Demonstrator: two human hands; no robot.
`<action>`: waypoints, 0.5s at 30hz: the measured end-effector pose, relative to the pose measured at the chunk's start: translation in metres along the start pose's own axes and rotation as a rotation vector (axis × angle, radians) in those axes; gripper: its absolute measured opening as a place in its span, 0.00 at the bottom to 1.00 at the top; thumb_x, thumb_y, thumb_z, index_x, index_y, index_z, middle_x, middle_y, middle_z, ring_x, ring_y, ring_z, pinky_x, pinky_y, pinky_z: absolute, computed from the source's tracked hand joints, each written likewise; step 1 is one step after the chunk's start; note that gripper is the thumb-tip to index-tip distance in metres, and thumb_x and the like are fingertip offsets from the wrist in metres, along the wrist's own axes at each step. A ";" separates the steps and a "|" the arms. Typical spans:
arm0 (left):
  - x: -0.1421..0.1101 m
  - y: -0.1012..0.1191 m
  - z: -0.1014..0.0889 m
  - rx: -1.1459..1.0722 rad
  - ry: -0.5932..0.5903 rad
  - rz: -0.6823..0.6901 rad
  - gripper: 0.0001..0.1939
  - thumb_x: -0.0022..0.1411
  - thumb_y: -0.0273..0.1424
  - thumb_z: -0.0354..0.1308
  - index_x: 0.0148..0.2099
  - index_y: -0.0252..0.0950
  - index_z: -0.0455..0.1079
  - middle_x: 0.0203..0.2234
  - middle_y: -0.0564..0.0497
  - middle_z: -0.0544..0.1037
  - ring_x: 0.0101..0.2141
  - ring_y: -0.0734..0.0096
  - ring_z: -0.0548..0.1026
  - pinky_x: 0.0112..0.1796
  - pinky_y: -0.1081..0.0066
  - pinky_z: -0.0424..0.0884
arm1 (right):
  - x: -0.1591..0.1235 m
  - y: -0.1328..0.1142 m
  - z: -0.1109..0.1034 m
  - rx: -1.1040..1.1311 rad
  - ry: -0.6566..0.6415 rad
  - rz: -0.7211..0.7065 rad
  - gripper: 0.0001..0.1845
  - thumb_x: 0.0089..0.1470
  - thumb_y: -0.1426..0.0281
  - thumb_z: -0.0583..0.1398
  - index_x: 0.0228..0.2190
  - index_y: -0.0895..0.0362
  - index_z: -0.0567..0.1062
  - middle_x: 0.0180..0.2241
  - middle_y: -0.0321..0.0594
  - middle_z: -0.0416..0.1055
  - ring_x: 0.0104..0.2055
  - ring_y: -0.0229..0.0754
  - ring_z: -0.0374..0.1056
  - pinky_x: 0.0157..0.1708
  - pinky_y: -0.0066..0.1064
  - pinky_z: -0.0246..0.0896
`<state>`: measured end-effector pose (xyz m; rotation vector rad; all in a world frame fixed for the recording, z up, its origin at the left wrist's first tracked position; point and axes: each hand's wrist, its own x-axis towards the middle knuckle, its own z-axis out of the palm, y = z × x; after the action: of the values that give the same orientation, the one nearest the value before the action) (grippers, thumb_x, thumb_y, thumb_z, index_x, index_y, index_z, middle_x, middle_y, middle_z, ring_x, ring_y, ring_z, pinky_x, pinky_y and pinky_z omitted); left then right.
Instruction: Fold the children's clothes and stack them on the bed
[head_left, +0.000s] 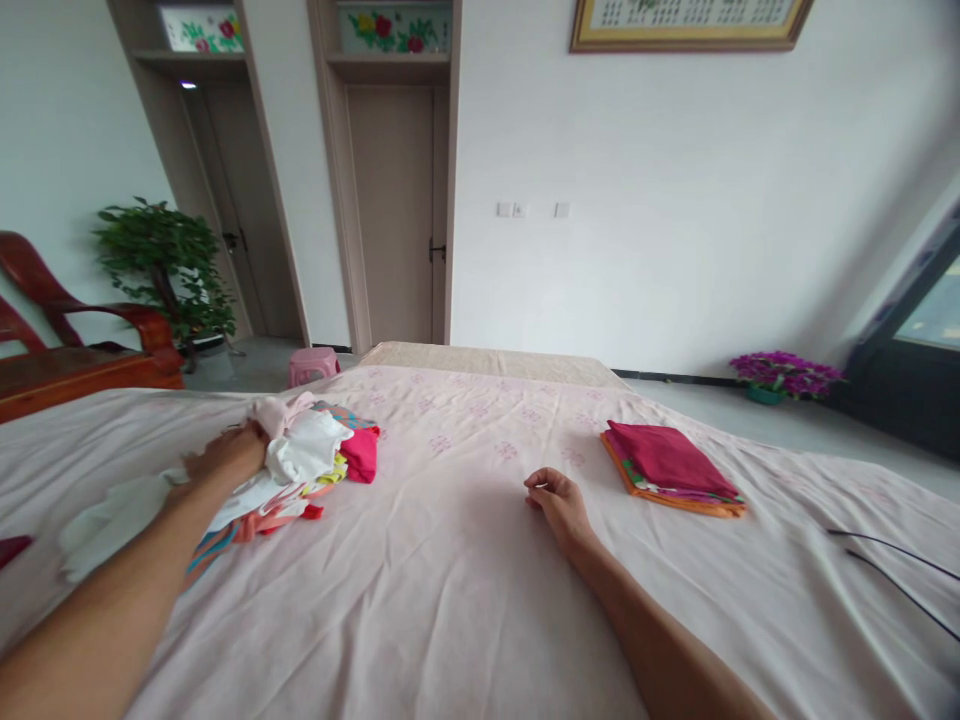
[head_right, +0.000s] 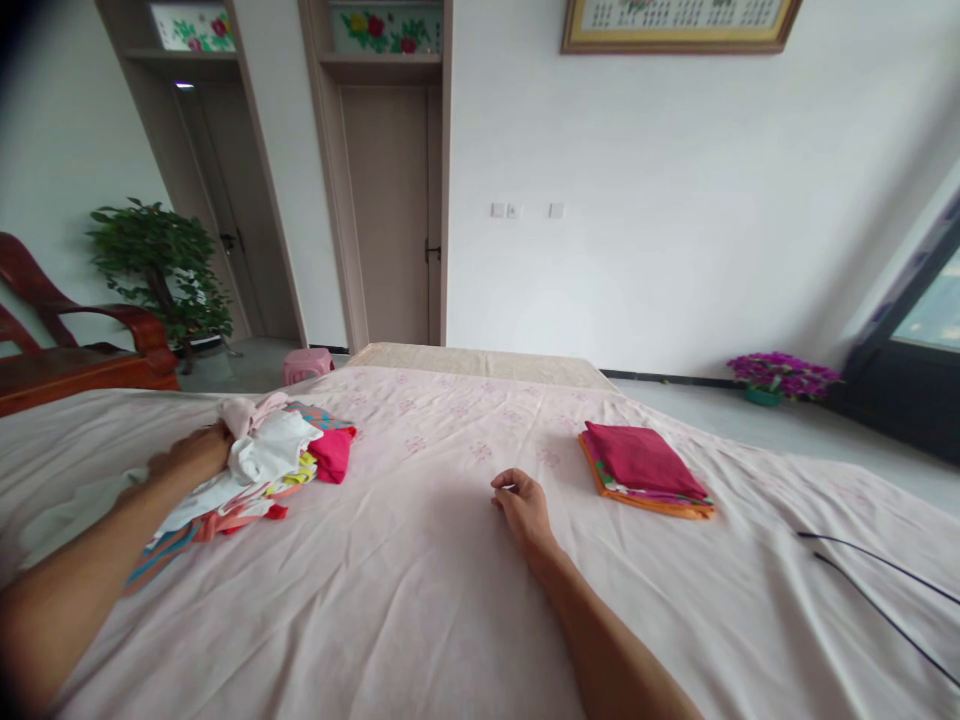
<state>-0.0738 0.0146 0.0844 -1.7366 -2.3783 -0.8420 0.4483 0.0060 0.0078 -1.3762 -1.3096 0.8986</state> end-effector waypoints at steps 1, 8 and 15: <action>-0.005 0.009 -0.003 -0.033 0.065 -0.091 0.36 0.58 0.56 0.43 0.55 0.36 0.72 0.56 0.25 0.69 0.62 0.27 0.56 0.52 0.27 0.42 | 0.000 -0.001 -0.002 -0.033 0.011 -0.016 0.11 0.39 0.67 0.57 0.29 0.55 0.74 0.20 0.33 0.70 0.26 0.40 0.67 0.27 0.27 0.56; -0.069 0.073 0.026 0.185 0.098 0.567 0.23 0.63 0.41 0.51 0.59 0.46 0.68 0.64 0.45 0.63 0.67 0.48 0.49 0.63 0.39 0.32 | 0.007 -0.005 -0.023 -0.263 0.122 -0.174 0.13 0.40 0.69 0.54 0.29 0.54 0.77 0.28 0.38 0.76 0.34 0.45 0.70 0.37 0.32 0.61; -0.058 0.060 0.073 0.242 0.018 0.563 0.21 0.63 0.21 0.42 0.44 0.42 0.75 0.59 0.46 0.71 0.65 0.46 0.54 0.59 0.33 0.31 | 0.004 -0.005 -0.026 -0.385 0.094 -0.255 0.15 0.41 0.74 0.52 0.28 0.53 0.77 0.31 0.37 0.76 0.36 0.44 0.71 0.40 0.32 0.60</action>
<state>0.0185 0.0120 0.0239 -2.1042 -1.7307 -0.4606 0.4725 0.0049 0.0195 -1.4767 -1.5972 0.4173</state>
